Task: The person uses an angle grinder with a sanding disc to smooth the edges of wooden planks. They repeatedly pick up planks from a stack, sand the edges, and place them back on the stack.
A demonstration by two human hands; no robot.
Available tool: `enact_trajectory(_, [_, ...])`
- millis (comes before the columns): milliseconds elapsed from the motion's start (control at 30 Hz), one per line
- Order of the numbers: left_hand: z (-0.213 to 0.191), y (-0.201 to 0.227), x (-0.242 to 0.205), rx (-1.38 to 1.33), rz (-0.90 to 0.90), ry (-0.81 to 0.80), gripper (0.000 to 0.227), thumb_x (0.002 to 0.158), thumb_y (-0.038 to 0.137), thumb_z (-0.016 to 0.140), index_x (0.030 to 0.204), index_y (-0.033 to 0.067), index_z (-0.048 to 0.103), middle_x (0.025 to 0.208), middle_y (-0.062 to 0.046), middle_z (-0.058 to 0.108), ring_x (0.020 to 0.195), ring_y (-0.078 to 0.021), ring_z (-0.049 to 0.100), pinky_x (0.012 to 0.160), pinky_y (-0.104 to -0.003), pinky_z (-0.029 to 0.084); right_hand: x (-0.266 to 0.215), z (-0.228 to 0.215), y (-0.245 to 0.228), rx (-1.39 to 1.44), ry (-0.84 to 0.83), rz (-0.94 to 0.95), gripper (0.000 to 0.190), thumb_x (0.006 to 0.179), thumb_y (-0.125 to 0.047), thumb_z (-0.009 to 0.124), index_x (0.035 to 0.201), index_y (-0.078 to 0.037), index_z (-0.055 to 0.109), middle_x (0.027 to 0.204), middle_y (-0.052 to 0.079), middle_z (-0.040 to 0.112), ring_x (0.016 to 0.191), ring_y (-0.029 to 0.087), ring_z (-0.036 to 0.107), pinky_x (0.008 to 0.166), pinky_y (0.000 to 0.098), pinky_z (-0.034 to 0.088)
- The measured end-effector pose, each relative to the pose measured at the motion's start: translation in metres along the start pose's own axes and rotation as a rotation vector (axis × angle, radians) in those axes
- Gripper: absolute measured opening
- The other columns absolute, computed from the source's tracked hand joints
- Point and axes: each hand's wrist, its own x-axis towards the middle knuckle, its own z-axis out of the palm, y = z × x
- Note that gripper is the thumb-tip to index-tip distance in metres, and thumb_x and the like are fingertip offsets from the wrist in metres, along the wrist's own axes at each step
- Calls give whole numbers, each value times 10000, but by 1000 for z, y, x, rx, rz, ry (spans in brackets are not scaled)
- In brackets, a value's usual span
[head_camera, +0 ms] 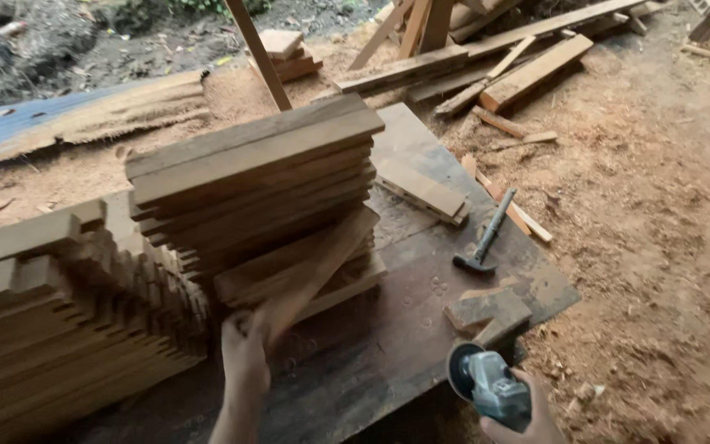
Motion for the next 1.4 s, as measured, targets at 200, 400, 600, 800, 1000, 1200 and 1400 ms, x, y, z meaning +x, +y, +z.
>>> enact_trajectory(200, [-35,-108,-21,36,-343,-98,545,987,108,593,1524,62,517,1352,-199,637,1171,-355,655,970,-490,560,-20,1,-76,-41,-57,242,1077,600,-285,907,1500,-137,332,1376,186,520,1238,306,603,1057,451,471])
enact_trajectory(400, [-44,-196,-7,-6,-460,-248,515,986,153,647,1480,87,519,1266,-192,649,951,-277,659,796,-472,582,-3,26,-145,-144,-232,300,1018,671,-315,865,1516,-213,305,1354,186,606,1244,304,635,1049,425,493])
enact_trajectory(600, [-62,-185,-12,-446,-574,-449,810,968,674,309,1424,53,562,1323,-138,658,1151,-331,569,933,-525,490,27,61,-158,-399,-299,227,971,709,-386,845,1492,-274,283,1172,237,713,1123,414,698,968,479,535])
enact_trajectory(800, [-67,-176,-27,-580,-589,-501,1016,946,787,144,1459,-7,518,1404,-152,633,1224,-300,574,1021,-407,412,17,85,-170,-498,-352,223,953,709,-398,832,1479,-283,283,1142,231,719,1094,433,703,946,505,543])
enact_trajectory(1000, [-75,-175,-27,-736,-605,-566,1072,938,808,130,1485,-57,451,1477,-178,607,1313,-306,537,1096,-393,357,-14,143,-213,-557,-511,206,934,732,-430,812,1493,-297,288,1175,194,712,1099,404,712,954,480,554])
enact_trajectory(1200, [-83,-181,-21,-870,-593,-697,1131,885,846,108,1480,-50,459,1437,-211,583,1357,-343,511,1179,-468,310,-38,202,-262,-559,-621,93,962,730,-434,817,1519,-286,286,1228,172,684,1128,386,678,959,463,538])
enact_trajectory(1400, [-87,-182,-18,-968,-535,-834,1139,901,860,119,1446,-76,471,1391,-222,589,1335,-362,501,1176,-495,322,-43,225,-284,-551,-662,59,968,718,-399,820,1525,-271,300,1256,150,670,1150,372,663,958,454,527])
